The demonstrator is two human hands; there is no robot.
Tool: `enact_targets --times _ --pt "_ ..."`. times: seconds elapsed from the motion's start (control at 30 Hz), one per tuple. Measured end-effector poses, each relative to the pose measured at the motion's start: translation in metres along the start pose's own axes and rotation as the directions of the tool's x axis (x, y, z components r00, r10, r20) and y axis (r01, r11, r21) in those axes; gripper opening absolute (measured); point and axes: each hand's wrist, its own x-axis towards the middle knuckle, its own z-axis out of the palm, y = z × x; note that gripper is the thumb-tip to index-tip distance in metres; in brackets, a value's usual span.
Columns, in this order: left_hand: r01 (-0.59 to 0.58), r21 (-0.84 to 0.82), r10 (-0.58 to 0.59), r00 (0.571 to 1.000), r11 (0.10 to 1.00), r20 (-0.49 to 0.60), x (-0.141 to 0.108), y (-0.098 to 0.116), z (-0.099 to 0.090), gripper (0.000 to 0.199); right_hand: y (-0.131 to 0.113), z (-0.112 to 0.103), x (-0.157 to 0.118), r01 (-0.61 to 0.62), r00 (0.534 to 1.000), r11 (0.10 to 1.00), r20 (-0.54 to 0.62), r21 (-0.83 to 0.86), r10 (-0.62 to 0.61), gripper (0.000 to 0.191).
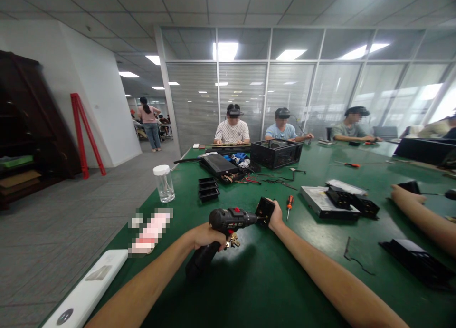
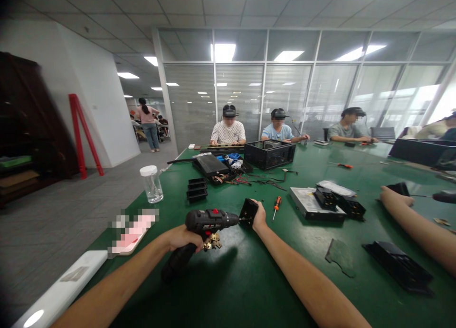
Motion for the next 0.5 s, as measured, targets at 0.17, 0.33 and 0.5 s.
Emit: enact_targets --times 0.17,0.33,0.5 --pt "-0.001 0.033 0.001 1.0 0.999 0.0 0.0015 -0.0007 0.0002 0.012 0.0 0.0012 -0.0005 0.008 1.0 1.0 -0.019 0.005 -0.008 0.022" --pt "-0.018 0.016 0.018 1.0 1.0 0.001 0.0018 -0.0014 -0.0001 0.014 0.0009 0.0005 0.0 0.015 0.999 1.0 -0.035 0.006 -0.014 0.022" --pt "-0.021 0.006 0.021 1.0 1.0 0.01 0.0021 -0.0027 -0.0013 0.015 -0.0003 0.0007 -0.001 0.017 0.999 1.0 -0.03 0.002 -0.017 0.021"
